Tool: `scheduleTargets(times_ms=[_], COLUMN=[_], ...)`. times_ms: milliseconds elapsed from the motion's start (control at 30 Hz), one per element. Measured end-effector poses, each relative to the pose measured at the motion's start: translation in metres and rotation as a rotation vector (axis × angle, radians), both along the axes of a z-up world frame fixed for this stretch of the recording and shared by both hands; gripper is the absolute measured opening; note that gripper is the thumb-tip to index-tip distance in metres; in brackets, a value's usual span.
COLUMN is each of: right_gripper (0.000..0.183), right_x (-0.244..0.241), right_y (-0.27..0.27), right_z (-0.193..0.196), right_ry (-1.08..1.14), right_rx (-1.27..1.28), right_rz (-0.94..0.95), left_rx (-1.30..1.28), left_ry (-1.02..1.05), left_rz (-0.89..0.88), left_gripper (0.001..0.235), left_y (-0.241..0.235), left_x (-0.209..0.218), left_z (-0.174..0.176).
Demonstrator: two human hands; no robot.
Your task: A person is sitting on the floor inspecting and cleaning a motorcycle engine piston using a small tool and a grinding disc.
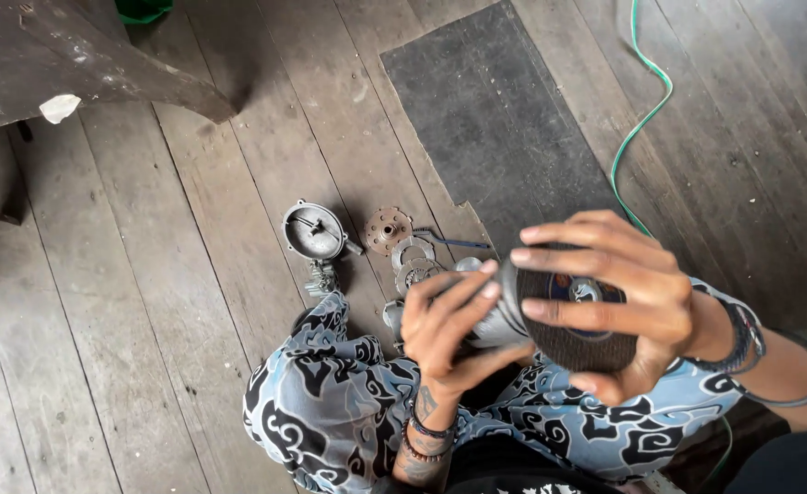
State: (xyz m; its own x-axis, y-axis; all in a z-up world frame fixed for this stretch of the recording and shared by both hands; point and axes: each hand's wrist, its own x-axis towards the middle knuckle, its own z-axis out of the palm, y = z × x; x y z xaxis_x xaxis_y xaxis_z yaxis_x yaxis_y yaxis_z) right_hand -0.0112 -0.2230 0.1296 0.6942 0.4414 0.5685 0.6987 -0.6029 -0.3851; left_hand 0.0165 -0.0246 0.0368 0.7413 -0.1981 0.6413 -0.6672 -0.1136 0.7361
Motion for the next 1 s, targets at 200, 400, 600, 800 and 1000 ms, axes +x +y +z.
scheduleTargets(times_ms=[200,400,600,800,1000], right_gripper=[0.051,0.053,0.05,0.051,0.052], right_x=[0.017,0.006,0.0,0.013,0.006], right_y=[0.0,-0.007,-0.004,-0.007,-0.008], right_z=[0.008,-0.008,-0.005,0.004,0.003], right_ry=[0.024,-0.015,0.028,0.017,0.037], right_rx=[0.009,-0.019,-0.005,0.082,0.062], right_rz=[0.015,-0.002,-0.004,0.008,0.007], left_rx=[-0.006,0.012,-0.062,-0.074,-0.063], left_ry=[-0.052,-0.035,0.042,0.008,0.079], left_rz=[-0.001,0.051,-0.015,-0.073,-0.012], left_gripper=[0.059,0.063,0.062,0.062,0.068], left_y=[-0.004,-0.004,-0.001,-0.011,-0.01], left_x=[-0.001,0.003,0.007,0.0,0.002], left_z=[0.0,-0.011,-0.013,-0.005,-0.021])
